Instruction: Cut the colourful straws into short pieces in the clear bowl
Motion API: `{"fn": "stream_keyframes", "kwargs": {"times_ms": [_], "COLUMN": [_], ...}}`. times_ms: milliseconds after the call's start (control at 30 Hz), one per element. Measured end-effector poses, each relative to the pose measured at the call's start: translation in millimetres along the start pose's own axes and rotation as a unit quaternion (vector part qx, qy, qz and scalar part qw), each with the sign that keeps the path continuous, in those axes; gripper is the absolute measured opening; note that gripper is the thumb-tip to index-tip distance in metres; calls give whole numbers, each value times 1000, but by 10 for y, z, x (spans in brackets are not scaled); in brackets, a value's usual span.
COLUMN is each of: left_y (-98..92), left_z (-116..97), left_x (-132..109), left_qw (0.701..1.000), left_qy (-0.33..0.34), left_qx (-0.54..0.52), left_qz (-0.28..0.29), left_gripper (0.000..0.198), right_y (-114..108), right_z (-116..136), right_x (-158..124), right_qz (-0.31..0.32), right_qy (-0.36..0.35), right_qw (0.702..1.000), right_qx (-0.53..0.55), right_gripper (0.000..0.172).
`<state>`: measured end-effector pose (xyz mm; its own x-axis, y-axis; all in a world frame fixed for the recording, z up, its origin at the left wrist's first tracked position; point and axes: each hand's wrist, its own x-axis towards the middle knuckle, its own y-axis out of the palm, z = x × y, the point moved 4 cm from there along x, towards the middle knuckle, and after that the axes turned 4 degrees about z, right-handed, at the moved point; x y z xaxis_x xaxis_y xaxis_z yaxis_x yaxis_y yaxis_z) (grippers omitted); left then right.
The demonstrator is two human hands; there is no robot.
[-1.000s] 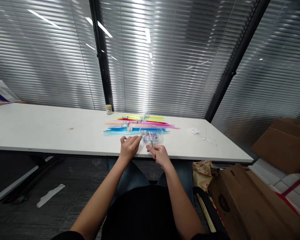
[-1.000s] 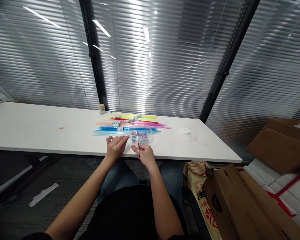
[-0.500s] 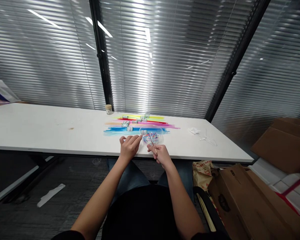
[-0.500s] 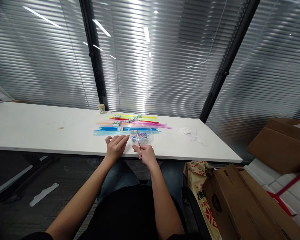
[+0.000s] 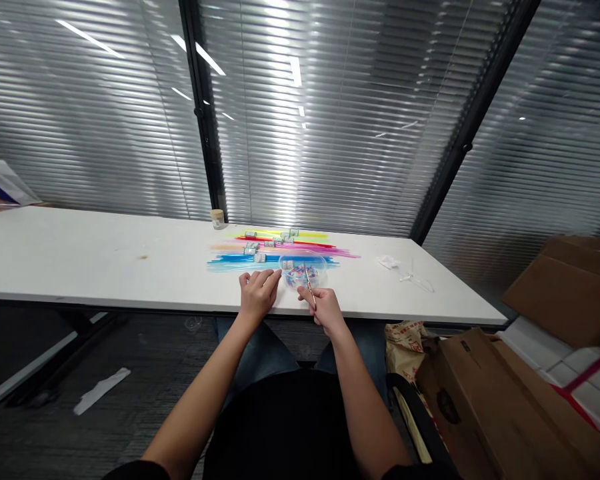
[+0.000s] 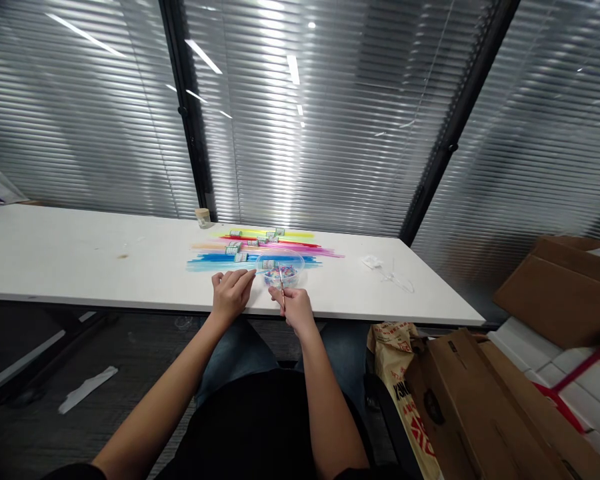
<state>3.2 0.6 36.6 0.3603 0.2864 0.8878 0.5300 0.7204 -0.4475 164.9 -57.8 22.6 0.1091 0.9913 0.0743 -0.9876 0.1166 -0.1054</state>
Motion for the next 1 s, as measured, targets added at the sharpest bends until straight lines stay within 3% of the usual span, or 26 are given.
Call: {"fn": "stream_keyframes", "kwargs": {"times_ms": [133,533,733,1000], "left_y": [3,6,3,-8], "left_z": [-1,-8,-11,-10], "left_x": [1,-1,3,6], "left_qw": [1000,1000,1000,1000], "left_qy": [0,18,15,12], "left_qx": [-4,-15,-8,-13], "left_qz": [-2,3,-2,2], "left_gripper": [18,20,18,18], "right_y": [5,44,-20,-1], "right_z": [4,2,1,21], "right_x": [-8,3,9,-7], "right_qz": [7,46,7,32], "right_qy": [12,-21,-33,-19], "right_qw": [999,999,999,999], "right_qx": [34,-10,19,3], "right_gripper": [50,51,48,48]}}
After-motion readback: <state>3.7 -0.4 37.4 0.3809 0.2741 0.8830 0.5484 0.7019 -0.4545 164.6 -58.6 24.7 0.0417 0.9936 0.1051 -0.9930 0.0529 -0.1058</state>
